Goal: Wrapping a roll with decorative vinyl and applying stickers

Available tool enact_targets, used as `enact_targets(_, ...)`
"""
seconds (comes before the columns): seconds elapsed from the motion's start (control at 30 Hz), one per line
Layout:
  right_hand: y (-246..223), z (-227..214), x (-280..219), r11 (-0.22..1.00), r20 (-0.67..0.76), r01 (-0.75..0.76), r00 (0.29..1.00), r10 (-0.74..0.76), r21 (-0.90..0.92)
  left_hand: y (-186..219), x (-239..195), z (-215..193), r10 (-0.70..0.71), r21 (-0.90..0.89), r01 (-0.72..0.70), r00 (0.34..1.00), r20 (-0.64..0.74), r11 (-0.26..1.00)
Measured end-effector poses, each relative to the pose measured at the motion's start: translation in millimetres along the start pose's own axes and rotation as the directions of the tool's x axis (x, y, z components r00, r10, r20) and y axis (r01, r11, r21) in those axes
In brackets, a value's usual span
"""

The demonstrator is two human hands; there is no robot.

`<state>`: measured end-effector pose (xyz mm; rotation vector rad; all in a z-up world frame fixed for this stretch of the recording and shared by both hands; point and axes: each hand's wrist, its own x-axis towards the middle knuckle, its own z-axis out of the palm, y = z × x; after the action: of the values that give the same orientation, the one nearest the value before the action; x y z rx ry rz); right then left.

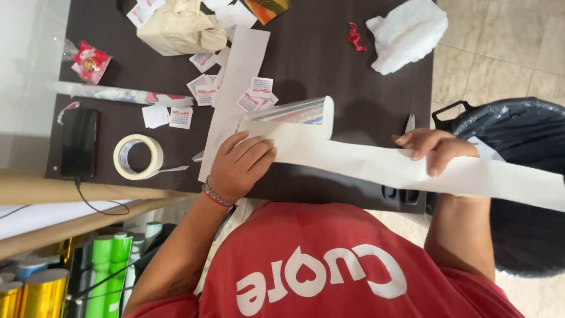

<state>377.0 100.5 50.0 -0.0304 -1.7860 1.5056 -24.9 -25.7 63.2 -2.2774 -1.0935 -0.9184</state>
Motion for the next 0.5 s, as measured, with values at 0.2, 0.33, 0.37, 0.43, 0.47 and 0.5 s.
enact_targets(0.2, -5.6, 43.6, 1.0, 0.982, -0.069, -0.014, 0.997, 0.027, 0.189, 13.4, -2.5, -24.7, -0.025, -0.099, 0.032, 0.998, 0.064, 0.995)
enact_targets(0.33, 0.6, 66.7, 13.7, 0.982, -0.084, 0.006, 0.996, 0.01, 0.187, 27.3, -20.5, -0.4, -0.009, -0.123, 0.023, 0.994, 0.111, 0.992)
enact_targets(0.37, 8.2, 67.9, 8.9, 0.988, -0.254, -0.048, 0.964, 0.085, 0.149, 26.1, -29.0, 8.1, -0.012, -0.077, 0.02, 0.995, 0.104, 0.997)
enact_targets(0.43, 15.6, 69.4, -1.0, 0.989, -0.426, -0.097, 0.895, 0.136, 0.113, 18.5, -31.9, 11.0, -0.001, -0.034, 0.004, 0.996, 0.088, 0.999)
enact_targets(0.47, 15.3, 70.2, -5.9, 0.9, -0.526, -0.347, 0.833, 0.168, -0.262, 12.1, -26.7, 4.8, -0.065, -0.08, 0.08, 0.983, 0.171, 0.994)
enact_targets(0.5, 18.6, 70.0, -7.0, 0.621, -0.625, -0.558, 0.768, 0.138, -0.55, 2.5, -21.3, -2.3, -0.125, -0.106, 0.156, 0.959, 0.254, 0.982)
